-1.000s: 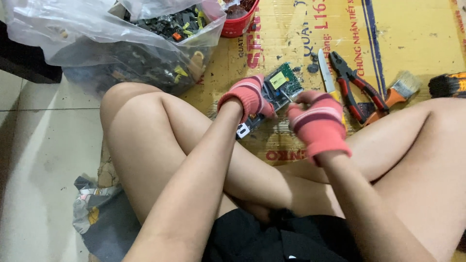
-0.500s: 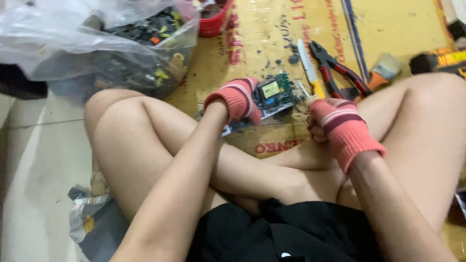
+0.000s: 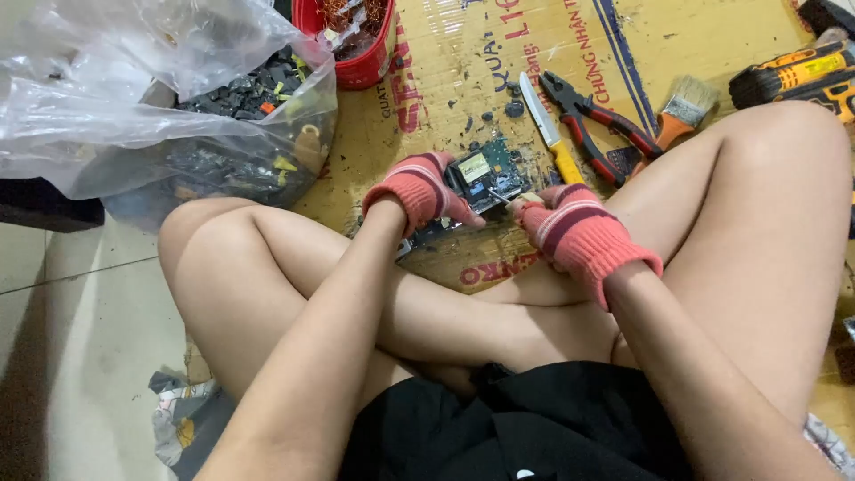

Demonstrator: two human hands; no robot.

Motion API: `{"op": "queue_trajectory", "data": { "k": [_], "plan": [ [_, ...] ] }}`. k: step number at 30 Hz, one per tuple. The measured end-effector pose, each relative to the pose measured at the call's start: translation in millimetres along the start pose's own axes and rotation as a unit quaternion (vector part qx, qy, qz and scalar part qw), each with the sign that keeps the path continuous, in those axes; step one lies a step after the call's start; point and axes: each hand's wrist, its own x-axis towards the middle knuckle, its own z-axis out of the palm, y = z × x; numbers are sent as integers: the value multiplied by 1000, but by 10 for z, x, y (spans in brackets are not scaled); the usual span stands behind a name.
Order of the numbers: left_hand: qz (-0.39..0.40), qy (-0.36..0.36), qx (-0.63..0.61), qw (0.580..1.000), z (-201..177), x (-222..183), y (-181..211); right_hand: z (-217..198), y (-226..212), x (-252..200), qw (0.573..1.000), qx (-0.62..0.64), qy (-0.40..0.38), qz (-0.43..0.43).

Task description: The person sits on the floor and uses pliers and a utility knife to pry and cut components off a small circuit board. They remove several parts and place them into a plastic bag nearby.

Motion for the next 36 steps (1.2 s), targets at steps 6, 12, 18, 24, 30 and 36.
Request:
{"op": "queue_trajectory", "data": {
  "k": [6, 12, 18, 24, 30, 36],
  "plan": [
    [6, 0, 9, 1000, -17, -74, 2, 171, 425, 707, 994, -56, 52, -75],
    [-1, 2, 21, 1000, 34, 94, -73, 125, 306, 600, 995, 1, 47, -92],
    [-5, 17, 17, 1000, 64, 141, -101, 133, 302, 751, 994, 60, 37, -88],
    [-17, 38, 20, 999, 41, 124, -113, 85, 302, 837, 991, 47, 34, -118],
    [-21, 36, 3, 999, -22, 51, -74, 202, 276, 1053, 994, 46, 16, -94],
    [-31, 21, 2, 999, 17, 103, -85, 487, 424, 1256, 990, 10, 97, -107]
  ]
}}
